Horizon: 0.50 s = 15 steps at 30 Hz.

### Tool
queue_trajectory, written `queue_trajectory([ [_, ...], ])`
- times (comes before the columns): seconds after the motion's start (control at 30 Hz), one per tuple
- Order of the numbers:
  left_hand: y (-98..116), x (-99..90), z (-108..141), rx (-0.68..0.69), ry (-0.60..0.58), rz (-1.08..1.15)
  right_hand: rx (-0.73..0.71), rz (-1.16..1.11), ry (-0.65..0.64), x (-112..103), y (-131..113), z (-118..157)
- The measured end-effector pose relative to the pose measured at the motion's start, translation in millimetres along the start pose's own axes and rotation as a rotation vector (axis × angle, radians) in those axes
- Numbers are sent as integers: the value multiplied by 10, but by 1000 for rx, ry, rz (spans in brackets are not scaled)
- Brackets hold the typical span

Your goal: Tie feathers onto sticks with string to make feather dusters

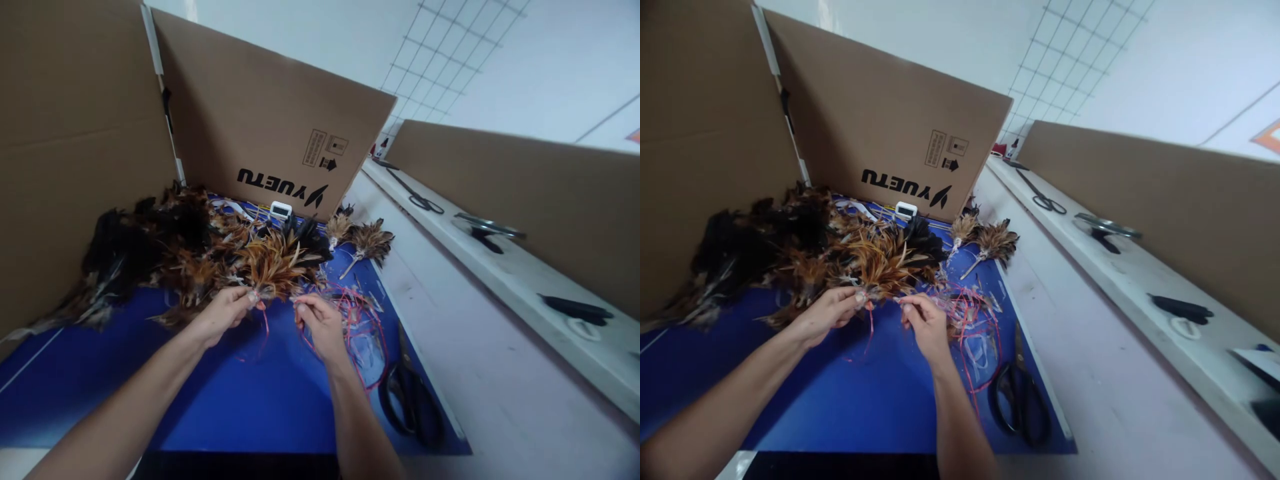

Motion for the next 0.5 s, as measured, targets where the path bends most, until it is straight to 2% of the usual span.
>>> queue_trajectory([
  [0.1,-25,53,4,6,-27,-36,-103,212,-10,135,-197,65],
  [0.23,-47,85,5,19,-27,-53,-291,610,-114,375,-407,92],
  [0.33,-43,90,9,5,-12,-40,-349,816,-101,458,-395,50],
  [0.5,5,108,17,-22,-11,-13,-389,880,-68,412,-276,11],
])
Point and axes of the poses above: each hand's wrist, its own z-axis away from the middle knuckle, its own x-axis out of the palm, y = z × x, the point moved 3 cm from there along -z, towards the middle knuckle, and after that the axes turned 14 degrees about x, right-handed, at the moved point
